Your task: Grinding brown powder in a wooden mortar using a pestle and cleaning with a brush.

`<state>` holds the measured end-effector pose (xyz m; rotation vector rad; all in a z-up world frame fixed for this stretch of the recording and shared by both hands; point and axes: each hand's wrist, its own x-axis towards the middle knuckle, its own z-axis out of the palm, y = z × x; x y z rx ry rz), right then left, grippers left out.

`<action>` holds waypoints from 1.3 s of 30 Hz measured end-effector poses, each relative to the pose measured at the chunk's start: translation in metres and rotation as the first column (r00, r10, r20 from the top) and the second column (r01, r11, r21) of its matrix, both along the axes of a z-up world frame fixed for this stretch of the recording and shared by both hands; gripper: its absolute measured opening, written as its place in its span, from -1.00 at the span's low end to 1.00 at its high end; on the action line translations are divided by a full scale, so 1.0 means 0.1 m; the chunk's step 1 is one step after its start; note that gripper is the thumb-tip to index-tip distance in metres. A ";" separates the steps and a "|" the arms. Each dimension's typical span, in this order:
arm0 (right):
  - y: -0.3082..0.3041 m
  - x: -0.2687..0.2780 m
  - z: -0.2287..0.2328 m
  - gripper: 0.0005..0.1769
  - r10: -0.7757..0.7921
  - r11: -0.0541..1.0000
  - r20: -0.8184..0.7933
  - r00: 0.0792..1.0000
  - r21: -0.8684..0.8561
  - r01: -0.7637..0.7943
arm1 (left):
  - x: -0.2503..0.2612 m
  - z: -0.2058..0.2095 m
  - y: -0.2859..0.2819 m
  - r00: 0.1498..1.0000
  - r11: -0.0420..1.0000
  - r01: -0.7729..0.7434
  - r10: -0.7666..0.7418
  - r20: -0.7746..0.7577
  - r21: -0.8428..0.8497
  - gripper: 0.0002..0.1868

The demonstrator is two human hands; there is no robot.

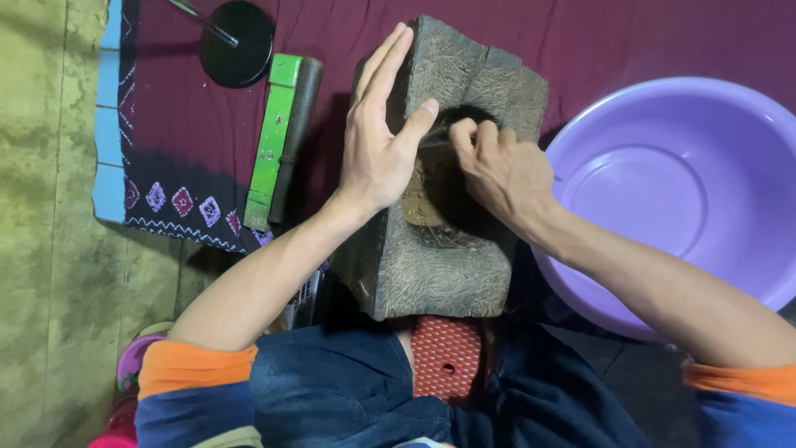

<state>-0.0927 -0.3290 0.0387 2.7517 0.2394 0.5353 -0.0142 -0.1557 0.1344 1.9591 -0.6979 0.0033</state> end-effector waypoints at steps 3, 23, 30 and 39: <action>-0.18 -0.20 0.04 -0.81 -0.015 0.997 -0.160 0.987 -0.073 0.003 | 0.00 0.01 0.00 1.000 1.000 -0.011 0.011 0.006 0.001 -0.35; -0.07 -0.11 0.08 -0.73 0.153 0.987 -0.127 0.980 0.066 -0.145 | 0.02 -0.01 0.00 1.000 0.999 0.000 0.001 0.016 -0.033 -0.37; -0.18 -0.11 0.17 -0.84 0.076 0.963 -0.298 0.952 0.270 0.007 | 0.02 -0.02 -0.01 1.000 1.000 -0.005 0.005 0.007 -0.028 -0.38; 0.13 -0.04 0.02 -0.78 0.050 0.906 -0.261 0.964 0.417 0.066 | -0.01 0.01 -0.04 1.000 1.000 -0.008 0.008 0.005 -0.018 -0.38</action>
